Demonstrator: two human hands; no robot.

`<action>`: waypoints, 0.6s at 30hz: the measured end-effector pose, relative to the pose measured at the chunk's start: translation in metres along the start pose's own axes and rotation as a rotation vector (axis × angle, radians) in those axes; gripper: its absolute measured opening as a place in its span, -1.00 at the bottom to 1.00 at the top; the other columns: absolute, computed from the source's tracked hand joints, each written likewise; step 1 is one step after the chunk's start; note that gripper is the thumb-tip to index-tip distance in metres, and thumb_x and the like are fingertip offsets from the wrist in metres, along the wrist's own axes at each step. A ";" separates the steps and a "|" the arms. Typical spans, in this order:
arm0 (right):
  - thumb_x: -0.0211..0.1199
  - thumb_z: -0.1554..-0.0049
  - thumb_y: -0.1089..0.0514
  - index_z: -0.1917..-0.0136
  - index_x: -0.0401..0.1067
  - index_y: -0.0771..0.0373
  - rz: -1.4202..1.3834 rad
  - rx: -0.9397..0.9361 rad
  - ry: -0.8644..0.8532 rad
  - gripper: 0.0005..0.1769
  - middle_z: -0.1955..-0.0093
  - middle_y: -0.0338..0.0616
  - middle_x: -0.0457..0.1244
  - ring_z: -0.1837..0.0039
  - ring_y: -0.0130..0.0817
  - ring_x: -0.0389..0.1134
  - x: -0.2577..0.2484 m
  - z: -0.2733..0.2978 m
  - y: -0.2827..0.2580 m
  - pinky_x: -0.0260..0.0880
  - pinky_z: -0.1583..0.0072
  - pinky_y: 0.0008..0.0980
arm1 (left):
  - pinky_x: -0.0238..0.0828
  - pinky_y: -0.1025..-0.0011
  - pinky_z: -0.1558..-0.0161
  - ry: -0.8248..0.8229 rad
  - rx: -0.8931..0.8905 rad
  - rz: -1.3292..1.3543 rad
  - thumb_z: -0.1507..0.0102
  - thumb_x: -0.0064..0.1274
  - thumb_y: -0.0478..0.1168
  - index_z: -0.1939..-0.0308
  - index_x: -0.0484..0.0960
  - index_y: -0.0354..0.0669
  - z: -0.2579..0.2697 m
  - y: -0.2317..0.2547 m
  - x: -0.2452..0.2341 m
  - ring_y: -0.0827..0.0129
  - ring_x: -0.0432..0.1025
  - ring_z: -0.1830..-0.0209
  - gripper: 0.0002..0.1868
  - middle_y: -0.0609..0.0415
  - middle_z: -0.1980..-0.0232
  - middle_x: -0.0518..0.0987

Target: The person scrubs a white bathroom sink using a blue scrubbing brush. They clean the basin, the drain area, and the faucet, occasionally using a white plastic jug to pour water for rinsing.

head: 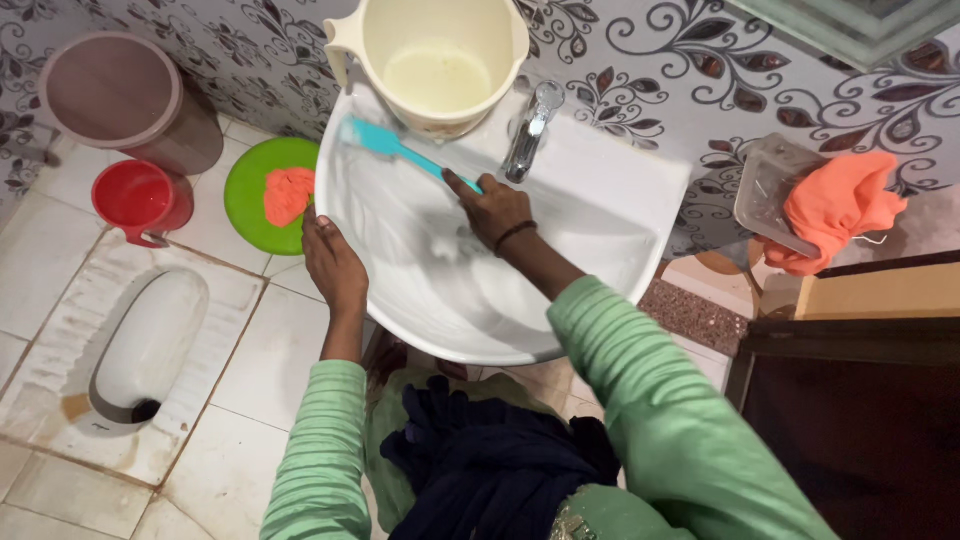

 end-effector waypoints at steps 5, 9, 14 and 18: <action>0.11 -0.16 0.06 -0.41 0.35 -0.25 0.233 0.114 -0.608 -0.47 -0.17 -0.10 0.36 -0.19 -0.04 0.40 0.008 0.052 0.088 0.43 -0.14 -0.03 | 0.13 0.07 -0.38 -0.019 -0.018 0.013 -0.51 -0.50 0.12 -0.46 0.28 -0.29 0.001 0.004 0.001 -0.13 0.26 -0.41 -0.35 -0.29 -0.41 0.37; 0.07 -0.18 0.12 -0.44 0.34 -0.36 0.321 0.262 -0.720 -0.40 -0.13 -0.12 0.39 -0.11 -0.10 0.47 -0.007 0.091 0.135 0.48 -0.08 -0.10 | 0.13 0.06 -0.37 0.007 -0.008 0.023 -0.52 -0.47 0.12 -0.46 0.25 -0.33 -0.003 0.004 0.001 -0.15 0.25 -0.41 -0.35 -0.33 -0.41 0.36; 0.15 -0.20 0.00 -0.45 0.31 -0.31 0.051 0.050 -0.174 -0.45 0.03 -0.02 0.34 0.12 -0.04 0.42 0.024 0.030 0.050 0.41 0.13 -0.03 | 0.16 0.07 -0.35 0.002 -0.017 0.031 -0.50 -0.46 0.10 -0.44 0.30 -0.30 -0.001 0.003 0.000 -0.13 0.29 -0.38 -0.38 -0.28 -0.38 0.40; 0.15 -0.20 0.01 -0.48 0.29 -0.28 -0.062 0.041 -0.079 -0.43 0.03 0.02 0.32 0.16 -0.03 0.42 0.019 -0.003 0.011 0.42 0.18 -0.03 | 0.18 0.06 -0.36 0.027 0.030 0.030 -0.51 -0.44 0.07 -0.43 0.32 -0.30 -0.001 0.012 -0.005 -0.13 0.30 -0.37 -0.40 -0.28 -0.37 0.42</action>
Point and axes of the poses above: each hand's wrist, its own z-axis away from the middle knuckle, its own x-axis out of the palm, y = z × x, the point moved 10 cm from there along -z, towards the middle knuckle
